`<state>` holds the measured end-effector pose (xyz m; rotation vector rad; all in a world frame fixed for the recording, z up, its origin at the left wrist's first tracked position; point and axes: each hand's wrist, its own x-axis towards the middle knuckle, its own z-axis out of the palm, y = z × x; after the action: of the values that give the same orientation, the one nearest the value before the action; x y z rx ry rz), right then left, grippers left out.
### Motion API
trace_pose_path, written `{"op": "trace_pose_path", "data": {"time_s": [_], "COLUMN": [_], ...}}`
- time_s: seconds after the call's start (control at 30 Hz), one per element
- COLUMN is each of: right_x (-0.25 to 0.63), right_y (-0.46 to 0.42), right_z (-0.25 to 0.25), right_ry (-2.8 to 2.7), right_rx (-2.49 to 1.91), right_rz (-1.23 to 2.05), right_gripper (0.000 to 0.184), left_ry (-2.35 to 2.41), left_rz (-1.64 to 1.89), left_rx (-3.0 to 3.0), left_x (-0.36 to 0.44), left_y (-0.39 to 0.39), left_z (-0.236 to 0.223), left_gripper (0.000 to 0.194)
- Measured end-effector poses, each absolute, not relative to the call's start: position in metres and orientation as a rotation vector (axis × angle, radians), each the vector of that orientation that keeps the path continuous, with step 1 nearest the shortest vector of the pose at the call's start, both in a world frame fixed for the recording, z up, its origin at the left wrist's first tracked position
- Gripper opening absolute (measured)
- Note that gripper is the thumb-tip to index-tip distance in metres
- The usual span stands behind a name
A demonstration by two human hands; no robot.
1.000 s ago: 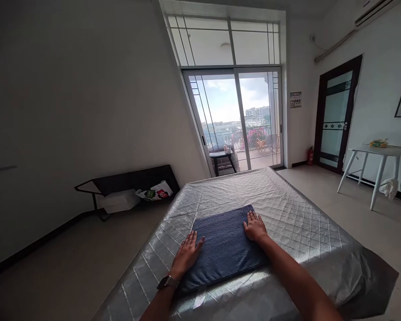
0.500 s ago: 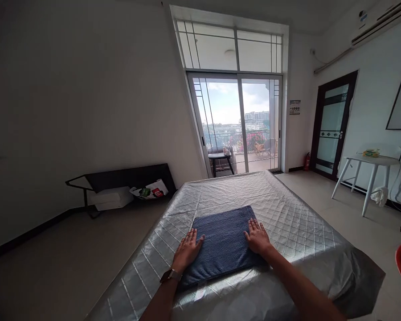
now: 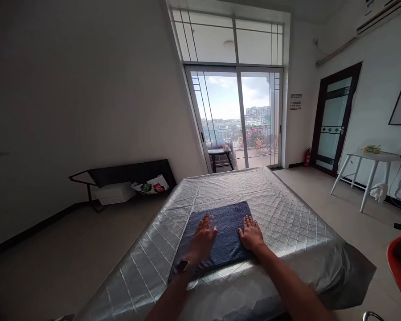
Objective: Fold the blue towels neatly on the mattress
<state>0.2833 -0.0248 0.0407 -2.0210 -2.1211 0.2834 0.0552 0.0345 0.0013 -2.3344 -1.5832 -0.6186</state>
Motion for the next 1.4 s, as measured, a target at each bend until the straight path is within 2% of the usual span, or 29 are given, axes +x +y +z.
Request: {"op": "trace_pose_path", "data": {"time_s": [0.13, 0.27, 0.47, 0.63, 0.73, 1.03, 1.27, 1.4], "right_x": [0.287, 0.289, 0.285, 0.284, 0.284, 0.285, 0.306, 0.321], "right_y": [-0.025, -0.023, -0.021, -0.024, -0.026, -0.064, -0.121, -0.128], "right_z": [0.037, 0.034, 0.039, 0.044, 0.048, 0.064, 0.067, 0.072], "right_ry": [-2.167, -2.223, -2.158, -2.143, -2.144, -2.145, -2.100, -2.062], "right_rx": [-2.017, -2.009, -2.046, -2.053, -2.049, -2.029, -1.945, -1.863], "right_rz": [0.217, 0.199, 0.245, 0.282, 0.278, 0.213, 0.252, 0.352], "right_gripper": [0.062, 0.062, 0.066, 0.068, 0.068, 0.061, 0.034, 0.030], "left_ry": [-1.480, -1.360, -1.557, -1.883, -1.940, -1.905, -1.892, -1.866], "left_rz": [-0.450, -0.299, -0.282, -0.184, -0.166, -0.315, -0.354, -0.377], "left_rx": [-2.653, -2.816, -2.740, -2.548, -2.500, -2.463, -2.474, -2.472], "left_x": [0.143, 0.170, 0.092, -0.002, -0.031, -0.030, -0.032, -0.034], "left_y": [0.016, 0.018, 0.017, -0.008, -0.021, -0.025, -0.026, -0.026], "left_z": [0.006, 0.001, -0.011, -0.011, -0.011, -0.015, -0.014, -0.015], "left_gripper": [0.060, 0.059, 0.061, 0.068, 0.071, 0.064, 0.062, 0.059]}}
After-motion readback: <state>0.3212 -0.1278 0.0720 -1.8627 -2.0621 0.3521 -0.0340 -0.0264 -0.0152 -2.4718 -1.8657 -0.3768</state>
